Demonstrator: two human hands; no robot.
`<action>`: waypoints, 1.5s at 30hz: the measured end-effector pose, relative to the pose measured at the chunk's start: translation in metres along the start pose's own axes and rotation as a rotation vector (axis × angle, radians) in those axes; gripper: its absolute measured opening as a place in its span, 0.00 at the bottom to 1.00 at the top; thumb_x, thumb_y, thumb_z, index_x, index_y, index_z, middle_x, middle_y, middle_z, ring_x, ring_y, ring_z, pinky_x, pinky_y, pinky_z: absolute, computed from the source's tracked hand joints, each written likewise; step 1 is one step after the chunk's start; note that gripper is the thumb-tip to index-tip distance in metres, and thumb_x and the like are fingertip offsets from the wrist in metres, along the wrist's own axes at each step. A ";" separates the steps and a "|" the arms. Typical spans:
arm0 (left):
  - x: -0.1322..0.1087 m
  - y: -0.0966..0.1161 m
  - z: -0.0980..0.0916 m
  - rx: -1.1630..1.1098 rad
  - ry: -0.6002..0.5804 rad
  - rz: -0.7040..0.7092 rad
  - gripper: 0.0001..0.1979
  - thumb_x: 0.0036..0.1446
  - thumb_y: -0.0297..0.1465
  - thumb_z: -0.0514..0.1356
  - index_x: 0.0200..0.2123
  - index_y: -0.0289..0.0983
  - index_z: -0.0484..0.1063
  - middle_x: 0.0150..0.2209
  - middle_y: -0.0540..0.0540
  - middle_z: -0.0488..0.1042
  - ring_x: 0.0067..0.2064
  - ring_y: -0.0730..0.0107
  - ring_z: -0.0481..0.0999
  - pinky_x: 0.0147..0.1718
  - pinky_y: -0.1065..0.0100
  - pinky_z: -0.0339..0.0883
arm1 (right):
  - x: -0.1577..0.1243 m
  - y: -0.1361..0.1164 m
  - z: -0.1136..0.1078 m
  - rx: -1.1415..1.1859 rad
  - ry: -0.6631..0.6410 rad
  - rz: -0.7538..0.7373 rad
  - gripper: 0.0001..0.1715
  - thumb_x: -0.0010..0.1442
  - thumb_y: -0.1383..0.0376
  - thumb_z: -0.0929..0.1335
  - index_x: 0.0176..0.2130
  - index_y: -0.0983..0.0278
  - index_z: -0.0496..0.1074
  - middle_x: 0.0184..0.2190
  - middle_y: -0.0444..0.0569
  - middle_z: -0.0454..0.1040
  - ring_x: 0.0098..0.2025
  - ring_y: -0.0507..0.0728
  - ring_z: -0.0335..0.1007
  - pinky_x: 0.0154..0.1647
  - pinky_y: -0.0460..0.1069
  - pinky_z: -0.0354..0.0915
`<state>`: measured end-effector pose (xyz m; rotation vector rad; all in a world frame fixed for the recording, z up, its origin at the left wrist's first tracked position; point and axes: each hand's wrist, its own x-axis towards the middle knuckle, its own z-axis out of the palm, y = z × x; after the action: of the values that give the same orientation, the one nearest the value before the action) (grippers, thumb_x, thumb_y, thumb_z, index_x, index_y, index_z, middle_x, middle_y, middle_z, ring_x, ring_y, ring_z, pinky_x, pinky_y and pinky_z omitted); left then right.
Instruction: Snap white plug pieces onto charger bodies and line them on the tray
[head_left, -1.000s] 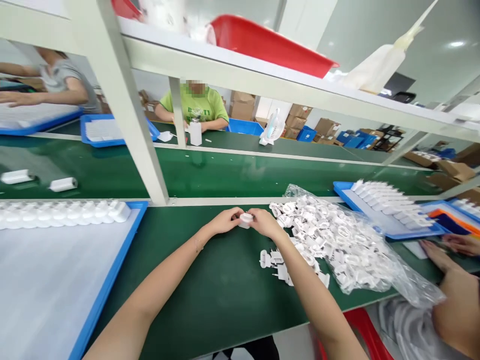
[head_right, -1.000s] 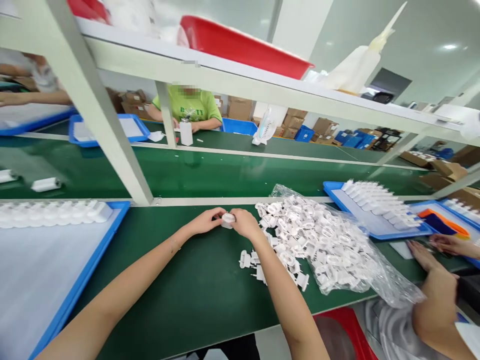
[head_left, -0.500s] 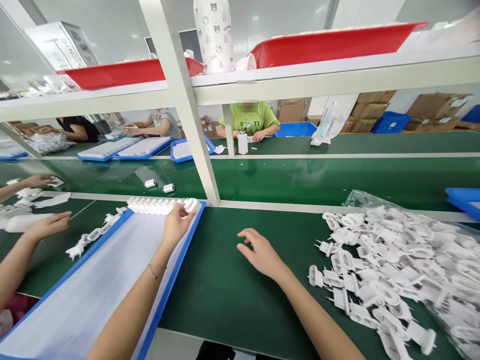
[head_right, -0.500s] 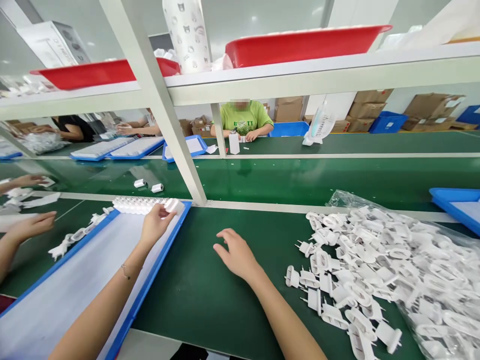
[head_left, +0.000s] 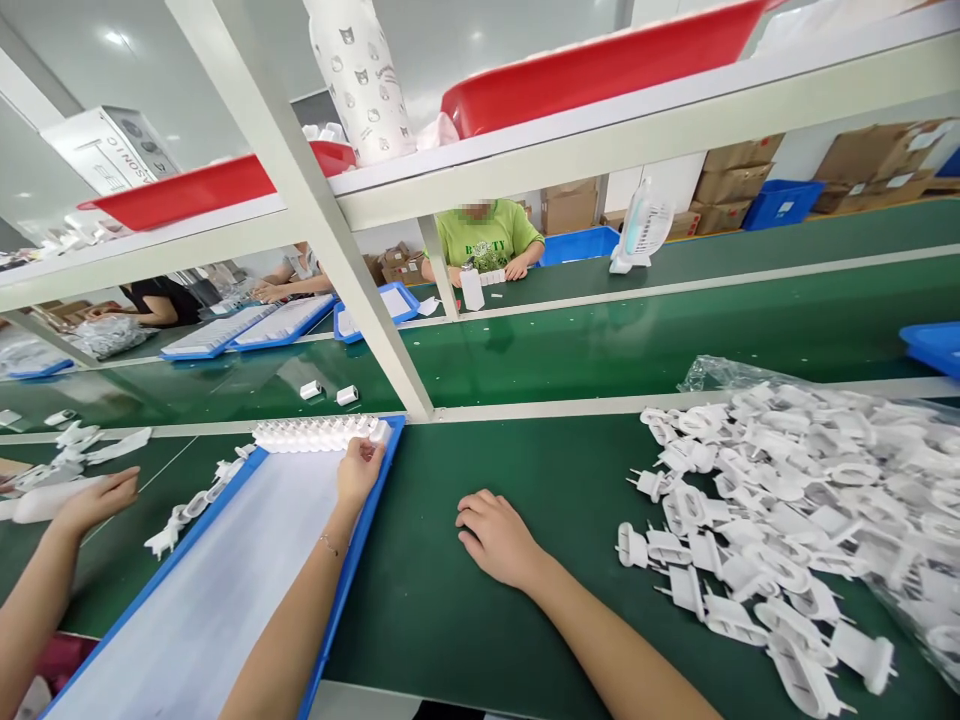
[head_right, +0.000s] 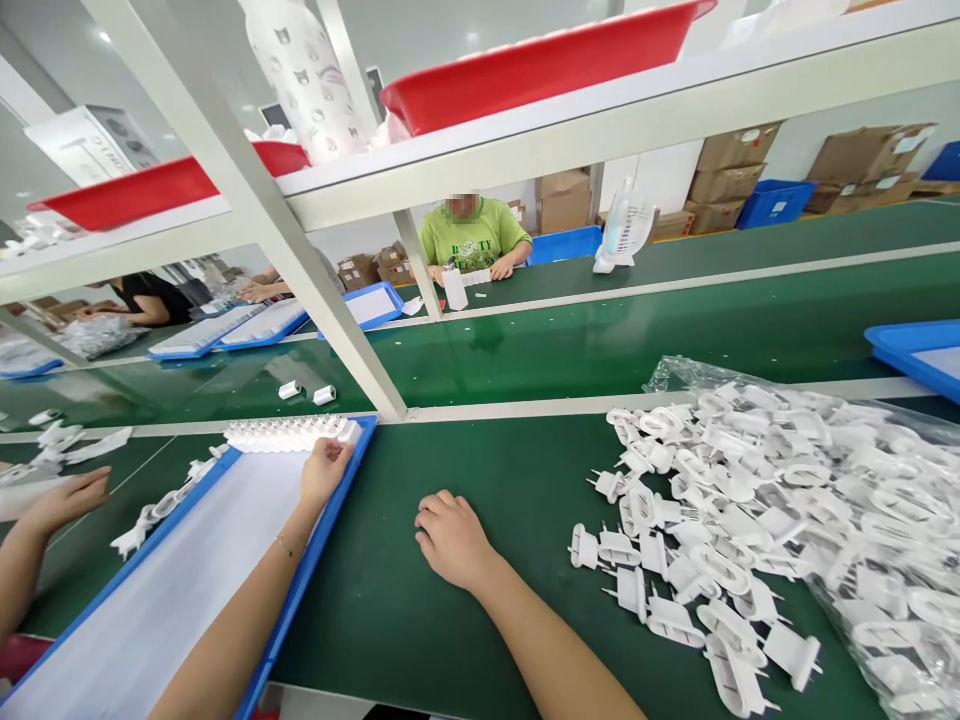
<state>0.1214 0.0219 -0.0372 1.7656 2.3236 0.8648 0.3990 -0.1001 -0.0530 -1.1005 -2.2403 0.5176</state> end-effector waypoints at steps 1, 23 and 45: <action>0.000 0.000 -0.001 -0.003 -0.001 0.002 0.12 0.51 0.42 0.56 0.30 0.40 0.62 0.30 0.47 0.74 0.34 0.61 0.75 0.32 0.67 0.64 | 0.000 0.001 0.000 0.002 -0.002 -0.004 0.07 0.61 0.69 0.64 0.38 0.61 0.71 0.41 0.47 0.72 0.46 0.56 0.64 0.45 0.52 0.63; -0.045 0.170 0.051 -0.512 -0.201 0.348 0.20 0.55 0.44 0.52 0.16 0.39 0.59 0.20 0.49 0.65 0.27 0.69 0.67 0.30 0.67 0.65 | -0.003 0.003 -0.003 0.034 0.309 -0.007 0.13 0.62 0.70 0.58 0.39 0.61 0.70 0.35 0.48 0.75 0.37 0.55 0.69 0.38 0.50 0.60; -0.051 0.169 0.108 -1.063 -0.282 0.161 0.18 0.55 0.43 0.57 0.22 0.35 0.69 0.24 0.49 0.69 0.26 0.74 0.67 0.29 0.71 0.62 | 0.001 0.013 0.000 -0.033 0.265 0.039 0.12 0.62 0.70 0.59 0.35 0.61 0.69 0.31 0.43 0.77 0.32 0.52 0.70 0.34 0.47 0.57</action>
<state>0.3262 0.0446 -0.0579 1.4168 1.1406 1.3865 0.4060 -0.0912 -0.0600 -1.1591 -2.0063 0.3302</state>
